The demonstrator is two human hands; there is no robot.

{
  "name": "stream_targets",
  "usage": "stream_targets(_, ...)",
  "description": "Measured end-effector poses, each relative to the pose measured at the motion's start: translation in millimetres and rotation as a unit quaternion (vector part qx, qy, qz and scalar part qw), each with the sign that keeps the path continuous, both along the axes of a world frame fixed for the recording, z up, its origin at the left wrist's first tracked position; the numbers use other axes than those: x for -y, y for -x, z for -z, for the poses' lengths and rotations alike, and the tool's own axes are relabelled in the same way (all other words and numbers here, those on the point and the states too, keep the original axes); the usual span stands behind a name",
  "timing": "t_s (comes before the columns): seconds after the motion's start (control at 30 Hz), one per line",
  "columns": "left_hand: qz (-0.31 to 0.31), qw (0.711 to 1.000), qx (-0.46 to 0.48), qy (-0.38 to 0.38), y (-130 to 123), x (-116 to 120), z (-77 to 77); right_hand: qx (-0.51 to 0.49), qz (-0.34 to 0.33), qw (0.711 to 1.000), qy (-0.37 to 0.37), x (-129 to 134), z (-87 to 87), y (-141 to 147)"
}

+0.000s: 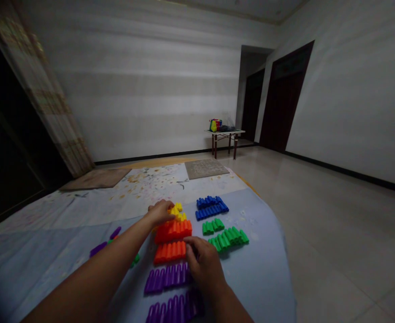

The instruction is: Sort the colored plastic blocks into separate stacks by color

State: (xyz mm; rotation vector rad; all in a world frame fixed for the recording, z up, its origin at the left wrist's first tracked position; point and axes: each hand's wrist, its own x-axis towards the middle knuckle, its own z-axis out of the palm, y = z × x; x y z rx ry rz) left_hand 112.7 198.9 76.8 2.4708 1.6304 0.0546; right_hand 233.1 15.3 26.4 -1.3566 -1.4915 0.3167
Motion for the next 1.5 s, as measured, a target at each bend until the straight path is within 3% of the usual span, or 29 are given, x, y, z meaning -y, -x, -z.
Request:
stream_targets(0.23,0.002,0.999,0.002,0.035,0,-4,0.0,0.001,-0.001,1.0,0.002,1,-1.8,-1)
stream_targets(0.43,-0.009,0.996,0.087,0.008,18,-2,-12.3,0.008,0.008,1.0,-0.009,1,-0.6,-2)
stream_targets(0.63,-0.054,0.981,0.182,-0.036,82,8,-19.8,0.02,0.002,1.0,-0.013,2,-1.1,-4)
stream_targets(0.83,-0.085,0.974,0.211,-0.002,154,34,-4.0,0.031,0.007,1.0,0.002,5,-0.9,-4)
stream_targets(1.0,-0.087,0.982,0.164,0.021,185,58,3.2,0.038,0.002,0.999,0.012,5,2.5,-3)
stream_targets(1.2,-0.112,0.989,0.095,0.008,195,75,7.6,0.043,0.013,0.999,0.017,5,6.6,-7)
stream_targets(1.5,-0.161,0.986,0.035,-0.032,184,82,21.9,0.052,0.025,0.998,0.011,3,8.4,-9)
